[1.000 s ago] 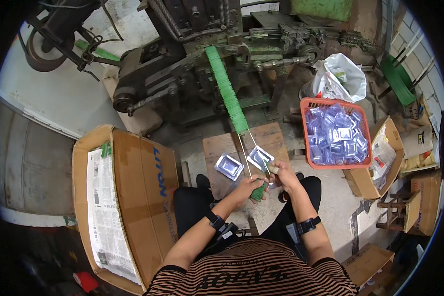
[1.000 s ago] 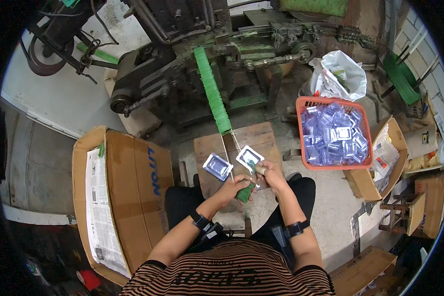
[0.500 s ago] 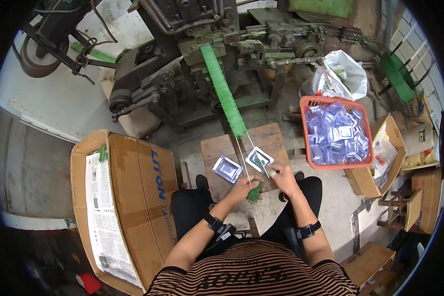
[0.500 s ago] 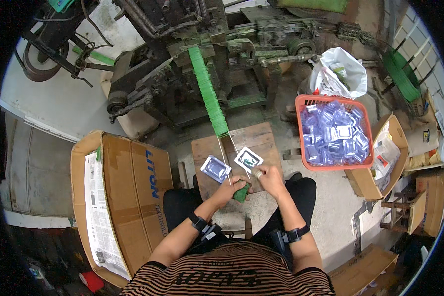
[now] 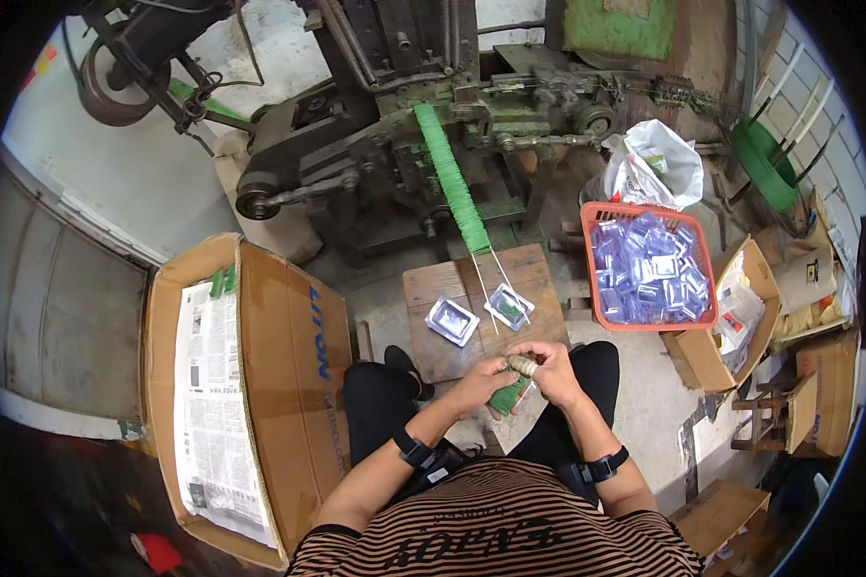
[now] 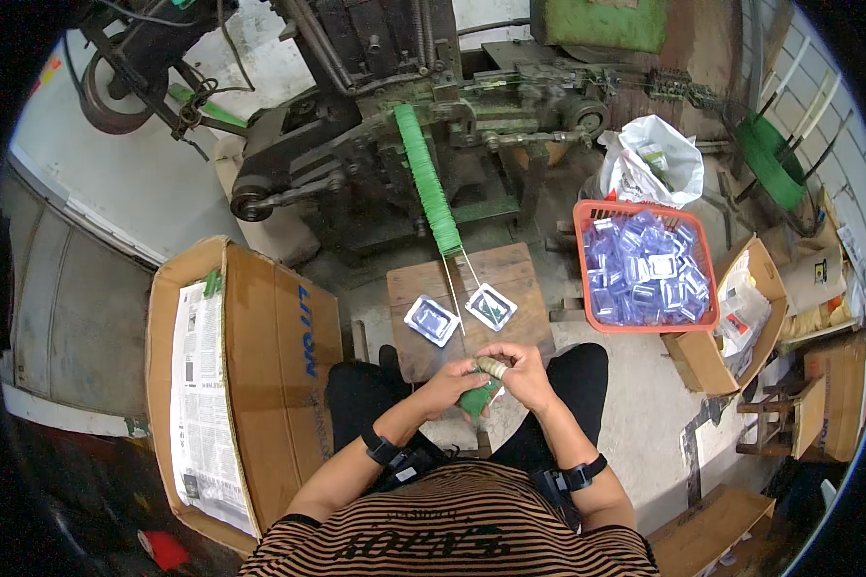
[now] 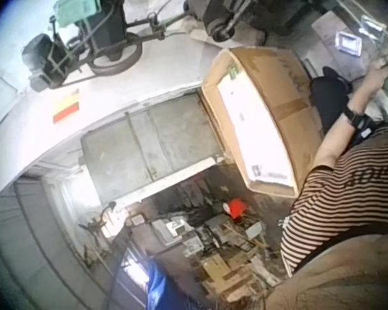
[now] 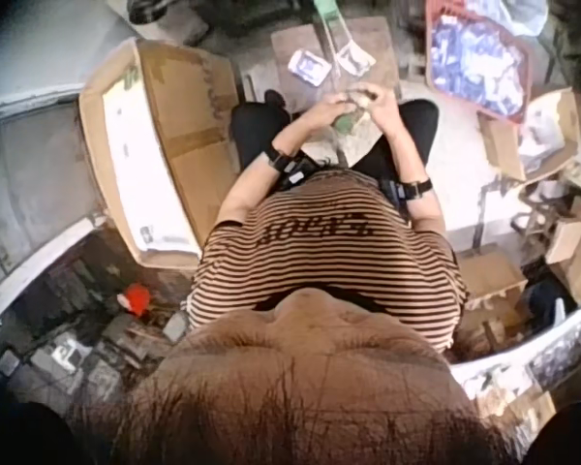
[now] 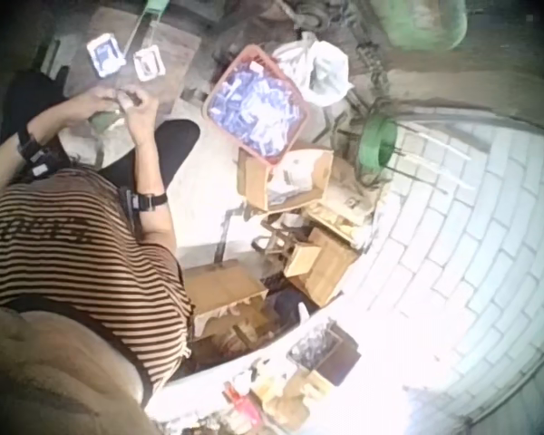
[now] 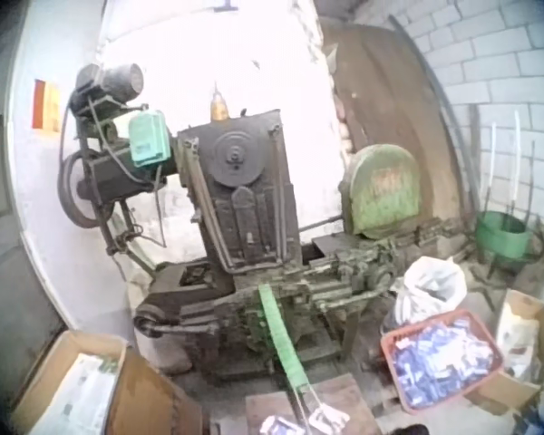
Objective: Sort small gold-colored metal parts into plastic bags and feed metal plates into a machine feeder.
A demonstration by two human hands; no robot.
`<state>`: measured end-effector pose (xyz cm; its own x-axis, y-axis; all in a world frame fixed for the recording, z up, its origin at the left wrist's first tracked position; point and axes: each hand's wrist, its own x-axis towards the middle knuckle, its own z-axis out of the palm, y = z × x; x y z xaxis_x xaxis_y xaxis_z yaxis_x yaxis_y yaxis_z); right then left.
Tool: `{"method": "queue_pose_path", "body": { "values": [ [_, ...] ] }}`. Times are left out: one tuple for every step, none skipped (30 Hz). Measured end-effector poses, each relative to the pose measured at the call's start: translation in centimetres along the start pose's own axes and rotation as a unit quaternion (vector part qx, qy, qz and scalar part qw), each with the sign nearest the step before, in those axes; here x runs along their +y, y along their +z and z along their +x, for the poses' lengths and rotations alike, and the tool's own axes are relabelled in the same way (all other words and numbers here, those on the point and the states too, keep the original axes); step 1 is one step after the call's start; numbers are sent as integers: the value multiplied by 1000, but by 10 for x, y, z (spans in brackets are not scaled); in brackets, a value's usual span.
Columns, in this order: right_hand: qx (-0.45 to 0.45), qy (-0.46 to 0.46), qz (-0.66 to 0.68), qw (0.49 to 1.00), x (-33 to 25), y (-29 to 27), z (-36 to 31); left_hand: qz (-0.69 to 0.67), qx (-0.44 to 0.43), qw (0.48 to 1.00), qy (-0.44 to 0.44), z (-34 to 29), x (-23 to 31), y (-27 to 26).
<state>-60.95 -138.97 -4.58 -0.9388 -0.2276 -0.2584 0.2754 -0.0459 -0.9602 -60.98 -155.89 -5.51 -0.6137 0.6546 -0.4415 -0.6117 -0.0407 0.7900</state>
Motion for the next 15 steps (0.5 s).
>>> {"method": "queue_pose_path", "body": {
  "values": [
    [-5, -33, 6, 999, 1, 1, -2, 0, 1, 1000, 3, -2, -1, 0],
    [-8, -37, 4, 999, -1, 3, -4, -1, 2, 1000, -5, -4, -3, 0],
    [-4, -75, -35, 997, -3, 6, -7, -2, 3, 1000, -13, -7, -4, 1],
    [2, -113, -73, 991, -5, 8, -10, -1, 5, 1000, -10, -11, -4, 2],
    [1, -114, -74, 991, -9, 8, -12, -28, 3, 1000, -1, -15, -2, 5],
    [4, -120, -77, 990, -14, 8, -14, -56, 2, 998, 8, -17, -2, 6],
    [6, -126, -80, 989, -19, 8, -17, -56, 1, 998, 10, -18, -3, 7],
    [6, -126, -82, 989, -26, 9, -19, -83, 4, 996, 17, -18, -4, 7],
    [4, -130, -99, 987, -34, 10, -20, -111, 6, 993, 25, -19, -4, 9],
    [2, -135, -116, 984, -39, 11, -22, -112, 6, 993, 27, -22, -3, 9],
    [3, -136, -118, 984, -41, 11, -25, -109, -19, 993, 42, -27, 7, 13],
    [-13, -195, -188, 963, -43, 11, -26, -107, -43, 992, 56, -32, 15, 16],
    [-29, -252, -256, 933, -44, 10, -27, -107, -45, 992, 57, -35, 22, 20],
    [-35, -271, -291, 917, -47, 11, -29, -147, -41, 986, 74, -40, 26, 23],
    [-37, -271, -292, 916, -52, 12, -31, -185, -37, 978, 90, -43, 28, 24]
  ]
}}
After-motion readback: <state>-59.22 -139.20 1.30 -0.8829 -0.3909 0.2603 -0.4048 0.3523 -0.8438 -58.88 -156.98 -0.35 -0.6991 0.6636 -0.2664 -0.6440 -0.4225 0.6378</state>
